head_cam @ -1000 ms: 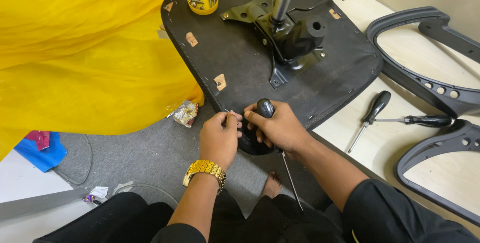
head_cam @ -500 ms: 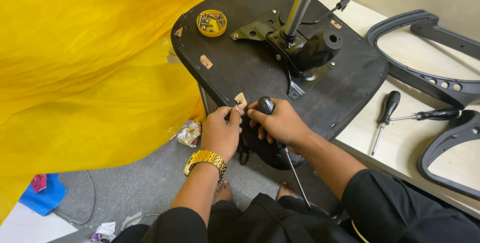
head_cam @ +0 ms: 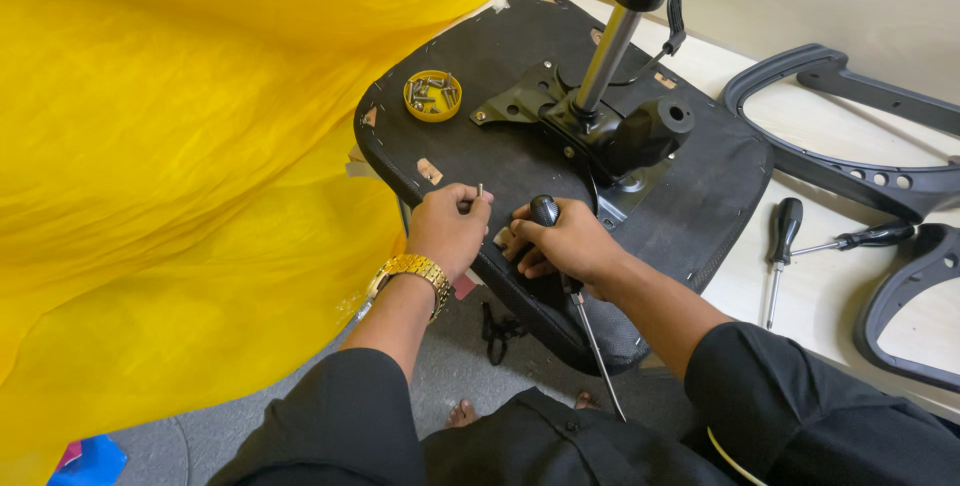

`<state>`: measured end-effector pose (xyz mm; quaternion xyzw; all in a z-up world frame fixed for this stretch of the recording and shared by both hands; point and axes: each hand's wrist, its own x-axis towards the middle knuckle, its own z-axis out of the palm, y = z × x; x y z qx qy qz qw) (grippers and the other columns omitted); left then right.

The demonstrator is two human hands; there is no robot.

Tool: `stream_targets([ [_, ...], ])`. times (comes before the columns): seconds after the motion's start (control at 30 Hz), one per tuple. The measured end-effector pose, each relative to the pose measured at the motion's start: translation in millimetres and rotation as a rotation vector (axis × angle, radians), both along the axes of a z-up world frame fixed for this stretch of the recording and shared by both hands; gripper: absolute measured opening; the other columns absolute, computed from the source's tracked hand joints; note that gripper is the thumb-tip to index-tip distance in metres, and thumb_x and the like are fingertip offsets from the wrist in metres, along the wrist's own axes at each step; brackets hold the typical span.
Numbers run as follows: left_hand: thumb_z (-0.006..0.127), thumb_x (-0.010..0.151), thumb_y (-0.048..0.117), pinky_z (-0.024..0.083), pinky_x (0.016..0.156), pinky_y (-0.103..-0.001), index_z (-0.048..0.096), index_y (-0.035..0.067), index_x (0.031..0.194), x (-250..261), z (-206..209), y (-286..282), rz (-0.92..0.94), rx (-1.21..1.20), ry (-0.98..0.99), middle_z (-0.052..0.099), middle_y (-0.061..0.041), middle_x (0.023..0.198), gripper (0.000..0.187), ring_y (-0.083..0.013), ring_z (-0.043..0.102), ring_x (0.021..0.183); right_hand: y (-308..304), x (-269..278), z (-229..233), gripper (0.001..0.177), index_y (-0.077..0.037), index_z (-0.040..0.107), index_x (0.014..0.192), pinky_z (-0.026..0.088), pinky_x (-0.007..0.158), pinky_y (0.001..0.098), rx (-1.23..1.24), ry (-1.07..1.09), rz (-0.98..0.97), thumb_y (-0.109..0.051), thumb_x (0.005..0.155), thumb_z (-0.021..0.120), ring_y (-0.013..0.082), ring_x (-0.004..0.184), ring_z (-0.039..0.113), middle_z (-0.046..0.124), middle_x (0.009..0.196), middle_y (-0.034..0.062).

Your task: The person uses a screwdriver to tighten screws into the underside of an office chair seat, securing the central metal mounting plate to the seat base. The person works methodically, moving from one screw to the next.

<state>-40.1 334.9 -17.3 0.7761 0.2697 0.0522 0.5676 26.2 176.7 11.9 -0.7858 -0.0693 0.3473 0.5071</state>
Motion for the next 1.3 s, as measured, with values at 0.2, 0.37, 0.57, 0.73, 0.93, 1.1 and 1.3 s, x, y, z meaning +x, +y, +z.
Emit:
stream_targets([
  [0.2, 0.069, 0.091, 0.031, 0.057, 0.085, -0.039, 0.078, 0.009, 0.103, 25, -14, 31, -0.044, 0.261, -0.049, 0.078, -0.012, 0.097, 0.026, -0.0281, 0.075, 0.093, 7, 16, -3, 0.024, 0.002, 0.070, 0.109, 0.061, 0.058, 0.0298, -0.053, -0.014, -0.023, -0.018, 0.096, 0.064, 0.0183, 0.064, 0.071, 0.073, 0.081, 0.0134],
  [0.37, 0.072, 0.090, 0.030, 0.057, 0.090, -0.039, 0.076, 0.013, 0.110, 39, -13, 57, -0.131, 0.314, 0.096, 0.077, -0.010, 0.103, 0.026, -0.0265, 0.075, 0.098, 16, 25, -1, 0.024, 0.002, 0.068, 0.102, 0.059, 0.054, 0.0306, -0.115, -0.033, -0.022, -0.021, 0.096, 0.066, 0.0193, 0.058, 0.069, 0.072, 0.078, 0.0136],
  [0.57, 0.072, 0.089, 0.028, 0.057, 0.092, -0.037, 0.076, 0.015, 0.112, 52, -3, 69, -0.128, 0.283, 0.096, 0.079, -0.007, 0.104, 0.027, -0.0233, 0.076, 0.101, 25, 36, 8, 0.029, 0.002, 0.064, 0.093, 0.056, 0.047, 0.0339, -0.289, -0.094, 0.040, -0.027, 0.096, 0.066, 0.0213, 0.051, 0.068, 0.072, 0.072, 0.0144],
  [0.73, 0.071, 0.090, 0.029, 0.056, 0.093, -0.038, 0.076, 0.015, 0.112, 63, 5, 76, -0.142, 0.341, 0.070, 0.078, -0.007, 0.107, 0.027, -0.0248, 0.074, 0.103, 28, 46, 12, 0.034, 0.003, 0.065, 0.089, 0.055, 0.045, 0.0342, -0.358, -0.084, 0.122, -0.031, 0.097, 0.064, 0.0210, 0.048, 0.068, 0.075, 0.071, 0.0145],
  [0.93, 0.071, 0.089, 0.031, 0.055, 0.092, -0.042, 0.075, 0.017, 0.112, 77, 12, 91, -0.084, 0.415, 0.068, 0.076, -0.010, 0.108, 0.028, -0.0303, 0.072, 0.104, 27, 46, 10, 0.036, 0.003, 0.065, 0.086, 0.055, 0.044, 0.0345, -0.347, -0.098, 0.124, -0.032, 0.096, 0.065, 0.0216, 0.048, 0.068, 0.074, 0.070, 0.0148],
  [1.1, 0.074, 0.088, 0.034, 0.047, 0.103, -0.045, 0.080, 0.018, 0.101, 95, 5, 100, -0.089, 0.642, 0.029, 0.079, -0.015, 0.102, 0.021, -0.0320, 0.072, 0.104, 24, 39, 8, 0.030, -0.002, 0.065, 0.088, 0.052, 0.044, 0.0350, -0.351, -0.130, 0.061, -0.032, 0.094, 0.066, 0.0209, 0.050, 0.067, 0.073, 0.072, 0.0138],
  [1.3, 0.075, 0.087, 0.031, 0.055, 0.090, -0.047, 0.079, 0.020, 0.103, 102, -1, 109, 0.014, 0.510, 0.038, 0.074, -0.016, 0.105, 0.020, -0.0352, 0.071, 0.098, 9, 31, 5, 0.030, 0.000, 0.067, 0.087, 0.056, 0.052, 0.0318, -0.240, -0.150, 0.043, -0.028, 0.094, 0.067, 0.0192, 0.056, 0.069, 0.071, 0.071, 0.0112],
])
